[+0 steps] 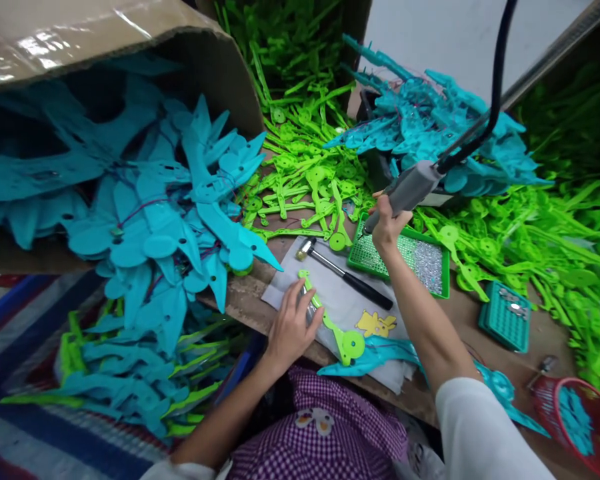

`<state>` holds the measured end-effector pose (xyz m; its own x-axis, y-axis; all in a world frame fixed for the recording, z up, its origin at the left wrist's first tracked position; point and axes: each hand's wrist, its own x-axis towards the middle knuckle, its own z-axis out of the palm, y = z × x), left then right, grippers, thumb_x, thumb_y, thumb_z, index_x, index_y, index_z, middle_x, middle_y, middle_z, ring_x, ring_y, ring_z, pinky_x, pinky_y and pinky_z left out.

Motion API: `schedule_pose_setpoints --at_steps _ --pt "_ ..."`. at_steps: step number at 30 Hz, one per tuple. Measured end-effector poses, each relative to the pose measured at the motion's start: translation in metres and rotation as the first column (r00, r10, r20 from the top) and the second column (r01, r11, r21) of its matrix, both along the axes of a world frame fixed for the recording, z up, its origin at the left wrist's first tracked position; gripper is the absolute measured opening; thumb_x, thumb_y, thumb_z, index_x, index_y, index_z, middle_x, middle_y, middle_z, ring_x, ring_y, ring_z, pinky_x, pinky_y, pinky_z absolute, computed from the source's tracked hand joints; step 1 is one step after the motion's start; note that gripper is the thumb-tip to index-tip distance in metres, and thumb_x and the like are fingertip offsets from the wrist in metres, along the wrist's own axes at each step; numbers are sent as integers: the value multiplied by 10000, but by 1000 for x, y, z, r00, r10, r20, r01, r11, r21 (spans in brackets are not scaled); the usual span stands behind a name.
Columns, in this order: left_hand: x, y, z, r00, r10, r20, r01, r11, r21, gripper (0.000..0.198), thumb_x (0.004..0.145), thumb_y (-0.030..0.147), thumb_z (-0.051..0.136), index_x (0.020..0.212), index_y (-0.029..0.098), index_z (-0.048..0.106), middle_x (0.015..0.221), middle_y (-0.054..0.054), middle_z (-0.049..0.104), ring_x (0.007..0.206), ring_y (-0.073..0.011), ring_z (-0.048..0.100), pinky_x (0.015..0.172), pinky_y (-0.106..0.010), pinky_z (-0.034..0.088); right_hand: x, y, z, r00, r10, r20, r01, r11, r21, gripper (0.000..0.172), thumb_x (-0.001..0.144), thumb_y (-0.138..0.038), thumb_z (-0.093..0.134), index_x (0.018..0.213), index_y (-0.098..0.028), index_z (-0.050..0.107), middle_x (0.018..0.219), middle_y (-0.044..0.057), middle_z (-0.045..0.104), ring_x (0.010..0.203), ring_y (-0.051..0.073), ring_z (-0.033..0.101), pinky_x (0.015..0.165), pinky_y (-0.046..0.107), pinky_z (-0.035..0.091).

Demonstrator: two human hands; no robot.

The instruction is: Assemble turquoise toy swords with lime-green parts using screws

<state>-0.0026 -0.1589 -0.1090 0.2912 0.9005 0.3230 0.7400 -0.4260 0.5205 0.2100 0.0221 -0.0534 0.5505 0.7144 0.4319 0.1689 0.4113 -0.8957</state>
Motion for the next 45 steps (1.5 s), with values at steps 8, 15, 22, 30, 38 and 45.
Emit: schedule_pose_setpoints --at_steps 8,15,22,30,38,45 --pt "-1 1 0 1000 -5 2 5 1000 -5 388 893 278 540 1259 166 475 1373 -174 424 1311 -302 396 1048 -490 421 3 4 -9 1000 5 -6 -5 1000 31 394 724 -568 593 729 -174 610 655 -12 561 475 90 516 461 247 430" --pt "0 1 1 1000 14 -13 -15 1000 -13 385 885 281 551 1248 167 494 1384 -171 418 1311 -306 395 1048 -490 424 1 2 -10 1000 22 7 -22 1000 -1 379 709 -546 633 703 -168 614 585 -28 535 455 102 508 445 250 402" --pt "-11 -8 9 988 -83 127 62 985 161 386 872 255 566 1242 164 502 1291 -160 534 1266 -270 471 1022 -465 461 6 -5 12 1000 -1 -6 1 1000 27 433 726 -570 585 825 -155 660 561 -32 544 458 104 518 478 254 431" --pt "13 -44 28 799 -598 -65 597 776 201 458 884 384 561 1247 106 548 1238 -119 628 1218 -227 537 1080 -372 421 -32 -101 39 973 228 -19 -227 972 57 447 713 -650 535 761 -212 608 536 -20 525 422 130 505 410 270 408" --pt "13 -35 17 762 -648 -16 648 762 1 493 858 330 615 1307 168 493 1280 -121 597 1261 -227 497 1078 -408 421 -65 -156 12 897 435 -76 -436 900 -2 375 680 -588 599 781 -229 636 581 -1 583 463 152 547 427 291 459" --pt "15 -38 14 771 -637 15 636 771 23 436 833 278 639 1232 126 553 1228 -124 621 1223 -242 526 1085 -400 415 -73 -155 2 869 493 -53 -495 858 -136 304 667 -495 619 756 -204 620 611 -3 589 486 136 537 441 273 451"
